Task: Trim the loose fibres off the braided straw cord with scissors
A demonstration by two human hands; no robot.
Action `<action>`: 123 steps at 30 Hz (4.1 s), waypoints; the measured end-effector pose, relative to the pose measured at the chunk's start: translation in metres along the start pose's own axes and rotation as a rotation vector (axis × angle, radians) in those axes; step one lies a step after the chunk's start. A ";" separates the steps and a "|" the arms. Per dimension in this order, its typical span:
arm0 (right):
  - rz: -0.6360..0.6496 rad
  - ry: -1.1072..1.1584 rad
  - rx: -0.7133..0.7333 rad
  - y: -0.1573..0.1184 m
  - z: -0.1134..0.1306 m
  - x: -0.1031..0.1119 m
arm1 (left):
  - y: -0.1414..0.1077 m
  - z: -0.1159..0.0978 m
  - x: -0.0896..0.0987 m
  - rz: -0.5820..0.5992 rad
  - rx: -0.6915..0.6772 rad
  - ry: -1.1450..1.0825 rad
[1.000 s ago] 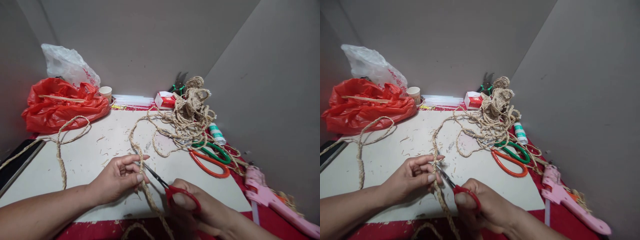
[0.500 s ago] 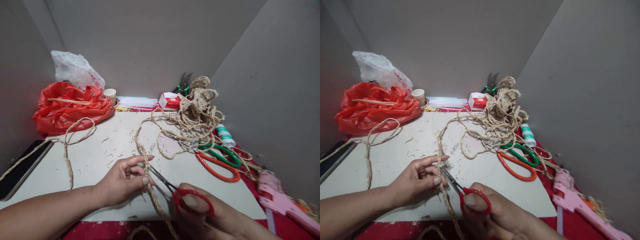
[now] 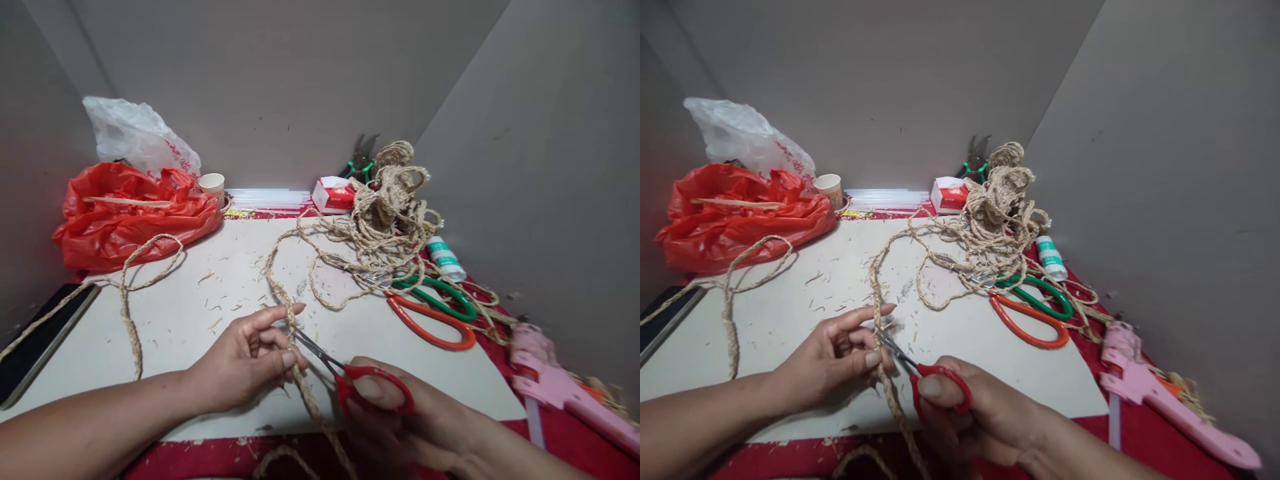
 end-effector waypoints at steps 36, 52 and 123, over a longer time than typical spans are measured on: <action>0.018 0.151 0.063 -0.001 0.000 0.000 | -0.002 -0.004 -0.002 0.033 -0.073 0.053; -0.121 -0.121 0.201 -0.006 0.031 -0.002 | 0.000 -0.009 0.003 -0.005 -0.044 0.011; -0.587 -1.600 -0.103 -0.024 0.071 0.004 | 0.000 -0.008 0.002 0.003 0.016 -0.134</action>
Point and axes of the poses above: each hand's wrist, its own y-axis towards the middle knuckle, its own x-axis out of the back of the hand, z = x × y, the point moved 10 cm from there along y, towards the middle knuckle, and after that the axes turned 13 degrees about z, right-handed, at the moved point
